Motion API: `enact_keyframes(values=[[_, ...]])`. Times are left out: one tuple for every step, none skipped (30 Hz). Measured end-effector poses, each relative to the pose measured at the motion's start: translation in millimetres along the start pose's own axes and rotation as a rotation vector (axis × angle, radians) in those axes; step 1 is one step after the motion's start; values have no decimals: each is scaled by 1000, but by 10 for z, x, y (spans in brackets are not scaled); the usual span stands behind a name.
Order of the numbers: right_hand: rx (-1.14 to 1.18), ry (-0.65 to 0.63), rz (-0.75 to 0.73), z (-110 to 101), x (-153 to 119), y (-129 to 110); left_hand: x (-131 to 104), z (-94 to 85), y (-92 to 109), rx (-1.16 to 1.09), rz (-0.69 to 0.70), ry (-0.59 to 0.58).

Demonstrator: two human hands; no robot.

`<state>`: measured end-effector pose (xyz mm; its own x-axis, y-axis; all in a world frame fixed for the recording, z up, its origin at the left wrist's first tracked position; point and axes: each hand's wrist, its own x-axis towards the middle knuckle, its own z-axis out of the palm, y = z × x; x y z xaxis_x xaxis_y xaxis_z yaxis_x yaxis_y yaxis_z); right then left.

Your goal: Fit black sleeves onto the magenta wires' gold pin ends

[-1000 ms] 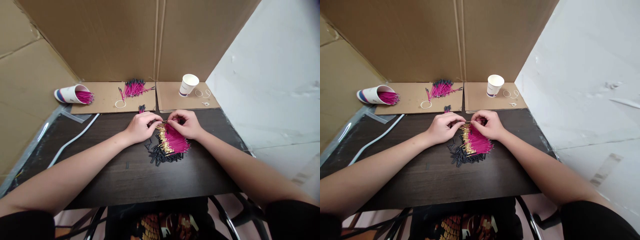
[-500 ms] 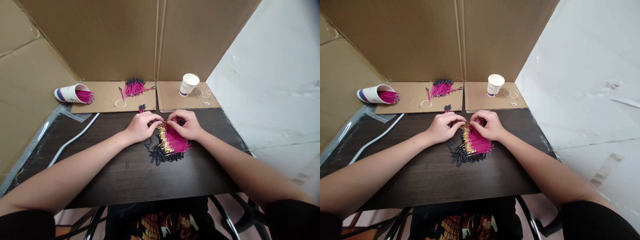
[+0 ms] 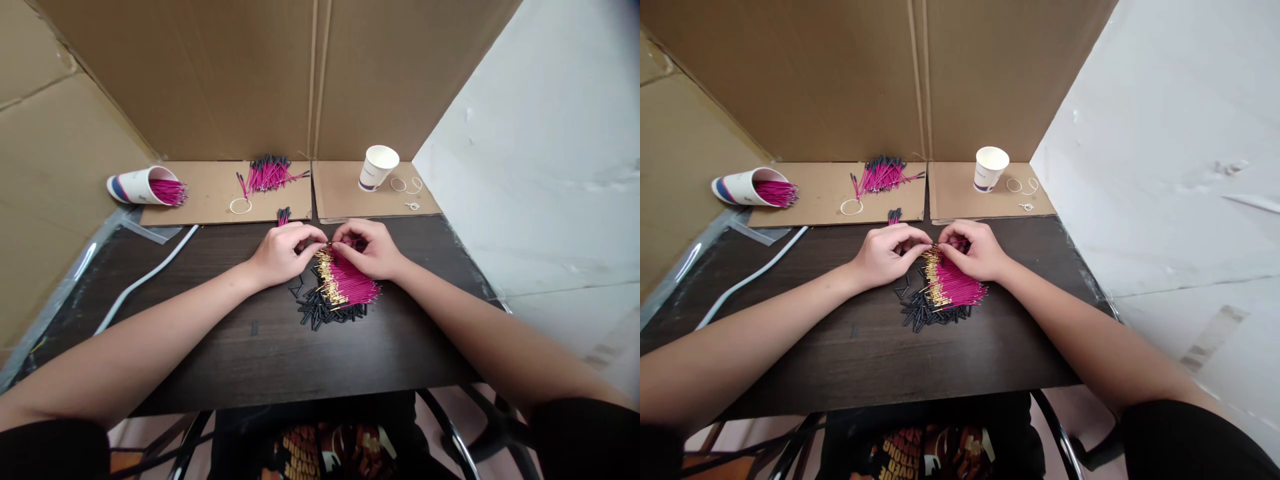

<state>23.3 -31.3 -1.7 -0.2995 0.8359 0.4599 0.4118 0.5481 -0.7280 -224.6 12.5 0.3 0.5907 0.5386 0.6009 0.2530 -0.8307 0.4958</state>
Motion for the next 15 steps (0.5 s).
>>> enact_keyframes(values=[[4, 2, -9, 1, -1, 6, 0, 0, 0, 0, 6, 3], [7, 0, -13, 0, -2, 11, 0, 0, 0, -1, 12, 7], [8, -2, -14, -1, -2, 14, -1, 1, -2, -3, 18, 12], [7, -4, -15, -3, -3, 15, -2, 2, -5, -4, 25, 15], [4, -7, -15, -5, -2, 14, -4, 3, -9, -3, 31, 17], [1, -9, -15, -7, -2, 13, -5, 3, -14, -2, 37, 19], [-4, -10, -13, -9, -2, 11, -7, 5, -19, 0, 42, 21], [-8, -11, -10, -11, -2, 9, -9, 6, -24, 3, 48, 23], [-11, -12, -6, -12, -2, 8, -10, 7, -29, 6, 54, 25], [-15, -14, -1, -13, -2, 6, -11, 8, -33, 10, 60, 27], [-18, -17, 3, -13, -3, 5, -11, 9, -36, 14, 66, 31], [-21, -19, 5, -13, -3, 4, -11, 10, -38, 17, 73, 33], [-22, -21, 5, -12, -4, 3, -12, 11, -40, 19, 78, 35], [-21, -21, 3, -12, -4, 2, -12, 12, -42, 20, 82, 35], [-18, -20, 0, -11, -4, 1, -12, 13, -43, 19, 84, 35]])
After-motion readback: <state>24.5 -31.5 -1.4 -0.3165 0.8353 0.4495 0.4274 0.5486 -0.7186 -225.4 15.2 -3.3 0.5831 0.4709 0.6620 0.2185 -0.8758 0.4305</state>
